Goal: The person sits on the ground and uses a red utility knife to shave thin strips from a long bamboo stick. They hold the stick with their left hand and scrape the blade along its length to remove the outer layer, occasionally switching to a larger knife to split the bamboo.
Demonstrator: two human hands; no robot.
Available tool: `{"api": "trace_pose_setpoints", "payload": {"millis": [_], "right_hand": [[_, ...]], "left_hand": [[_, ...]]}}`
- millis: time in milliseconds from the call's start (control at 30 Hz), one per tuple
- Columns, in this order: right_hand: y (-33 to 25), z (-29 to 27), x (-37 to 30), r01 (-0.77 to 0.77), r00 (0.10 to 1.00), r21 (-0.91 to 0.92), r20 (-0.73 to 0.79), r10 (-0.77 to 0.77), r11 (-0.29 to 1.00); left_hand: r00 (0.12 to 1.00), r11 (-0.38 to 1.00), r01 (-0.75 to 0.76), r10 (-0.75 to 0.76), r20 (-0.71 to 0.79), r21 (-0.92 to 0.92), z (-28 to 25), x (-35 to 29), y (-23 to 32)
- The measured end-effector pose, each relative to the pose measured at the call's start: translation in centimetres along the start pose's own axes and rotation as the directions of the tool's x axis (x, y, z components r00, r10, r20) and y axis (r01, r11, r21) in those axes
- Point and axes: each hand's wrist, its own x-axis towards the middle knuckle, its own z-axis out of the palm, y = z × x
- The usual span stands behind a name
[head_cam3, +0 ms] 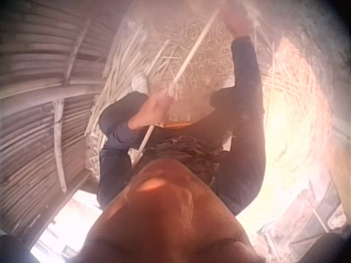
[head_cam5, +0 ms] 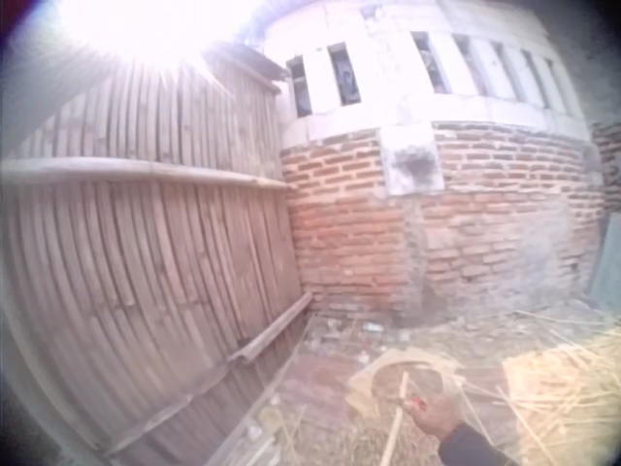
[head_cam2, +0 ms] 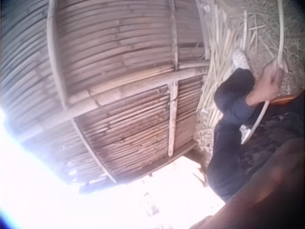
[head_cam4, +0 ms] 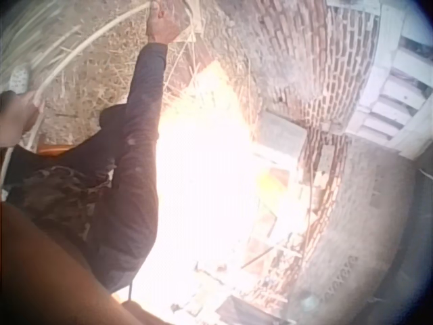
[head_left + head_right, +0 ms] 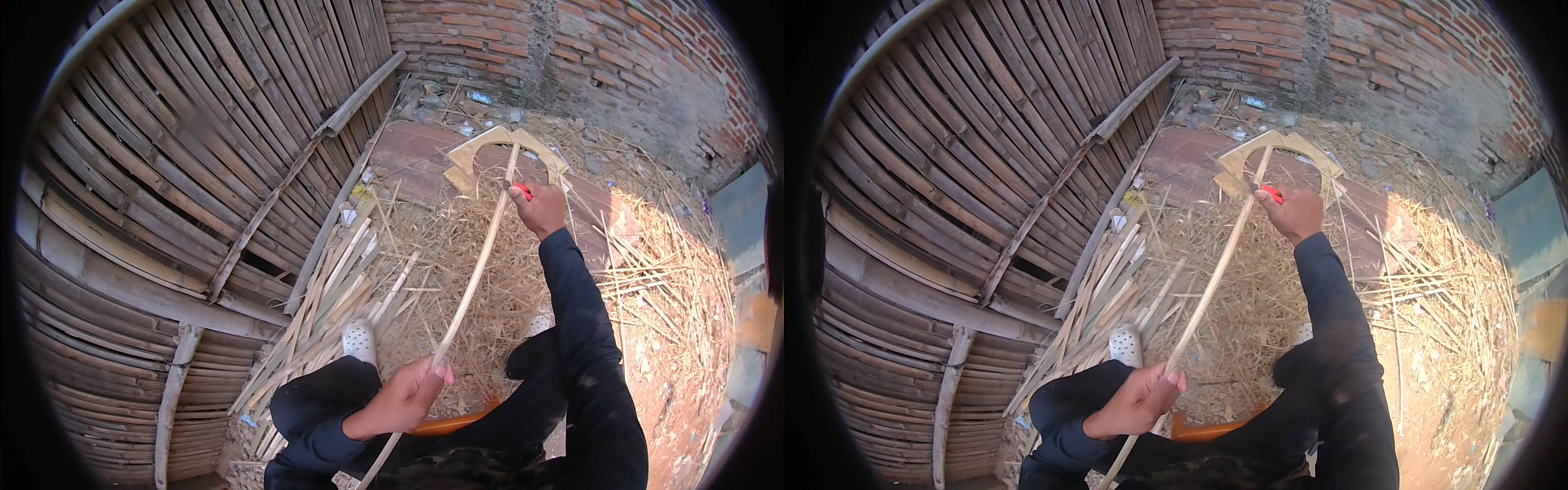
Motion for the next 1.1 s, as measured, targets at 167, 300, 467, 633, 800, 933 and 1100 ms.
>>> {"api": "trace_pose_setpoints", "payload": {"millis": [167,300,467,633,800,933,1100], "right_hand": [[4.6,-0.6,0.5,-0.135,0.991,-0.099,-0.022,0.133,0.986],[11.7,-1.2,1.6,-0.596,0.800,0.035,-0.057,0.597,0.802],[6.3,-1.7,-0.3,-0.445,0.893,0.087,-0.034,0.449,0.891],[-7.0,-1.2,-4.3,-0.045,0.964,0.247,0.265,-0.023,0.968],[-13.4,-1.4,-8.6,0.305,0.859,0.461,0.245,-0.450,0.833],[-14.0,-1.5,-8.0,0.351,0.854,0.462,0.199,-0.480,0.815],[-13.2,-1.6,-7.1,0.259,0.911,0.435,0.188,-0.368,0.862]], "left_hand": [[0.998,0.999,0.007,-0.010,0.062,0.038,0.2,-1.3,-0.5],[0.967,0.974,-0.189,0.164,0.193,0.123,1.1,-2.0,-0.8],[0.967,0.992,0.076,-0.099,-0.234,-0.103,-1.8,-0.3,-2.2],[0.933,1.000,-0.010,0.009,-0.360,0.000,-2.4,1.4,-0.7],[0.897,0.988,-0.082,0.130,-0.423,0.130,-2.3,2.7,-0.3],[0.877,0.967,-0.086,0.187,-0.443,0.240,-1.8,3.2,1.1],[0.868,0.983,-0.111,0.166,-0.467,0.144,-2.4,4.2,0.7]]}}
